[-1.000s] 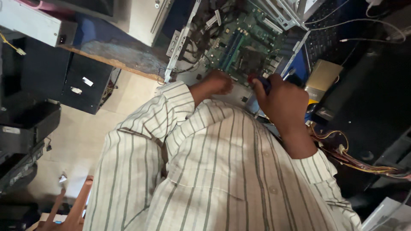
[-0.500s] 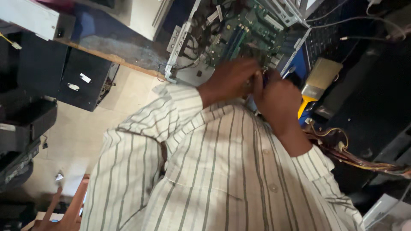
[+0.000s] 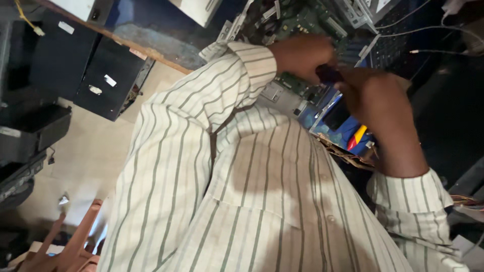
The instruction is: The person uses a screwdriver to remove and install screws on a computer motherboard inside an open case. They also handle a small black component, placing it onto the board and securing it with screws.
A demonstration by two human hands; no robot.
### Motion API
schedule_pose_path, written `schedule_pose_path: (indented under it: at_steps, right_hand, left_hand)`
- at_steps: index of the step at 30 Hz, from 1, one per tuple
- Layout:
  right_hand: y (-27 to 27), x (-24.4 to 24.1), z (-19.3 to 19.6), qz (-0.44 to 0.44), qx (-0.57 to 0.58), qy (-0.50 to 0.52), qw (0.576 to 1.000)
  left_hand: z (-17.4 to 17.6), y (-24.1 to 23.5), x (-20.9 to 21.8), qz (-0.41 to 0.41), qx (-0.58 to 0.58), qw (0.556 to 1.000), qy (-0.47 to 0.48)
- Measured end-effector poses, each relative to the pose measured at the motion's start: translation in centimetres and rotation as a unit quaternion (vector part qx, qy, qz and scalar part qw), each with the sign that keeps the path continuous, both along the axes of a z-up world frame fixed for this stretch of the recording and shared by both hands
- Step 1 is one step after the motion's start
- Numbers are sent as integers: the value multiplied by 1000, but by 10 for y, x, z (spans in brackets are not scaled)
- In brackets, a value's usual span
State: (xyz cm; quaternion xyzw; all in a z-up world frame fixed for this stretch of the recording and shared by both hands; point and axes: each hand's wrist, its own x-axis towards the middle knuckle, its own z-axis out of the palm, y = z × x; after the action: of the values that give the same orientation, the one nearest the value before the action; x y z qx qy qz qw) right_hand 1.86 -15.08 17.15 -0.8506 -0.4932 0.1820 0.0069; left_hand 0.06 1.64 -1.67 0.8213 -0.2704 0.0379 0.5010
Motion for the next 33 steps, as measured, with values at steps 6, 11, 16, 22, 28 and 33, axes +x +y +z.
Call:
schedule_pose_path:
  at_steps: [6, 11, 16, 22, 28, 33]
  right_hand:
    - [1, -1, -15, -43, 2, -14, 999]
    - [3, 2, -26, -73, 32, 6, 997]
    - [-9, -1, -40, -120, 3, -88, 989]
    - [-12, -11, -43, -60, -45, -219, 973]
    - [-9, -30, -6, -13, 75, 27, 997]
    - [-14, -31, -9, -26, 40, -1, 999]
  left_hand:
    - [-3, -2, 5, 2, 70, 997, 29]
    - [-13, -5, 2, 12, -36, 998, -58]
    - [-15, -13, 6, 16, -44, 999, -15]
    - [-14, -22, 2, -15, -53, 998, -36]
    - [-18, -26, 7, -41, -13, 999, -10]
    - [-22, -32, 13, -56, 11, 998, -17]
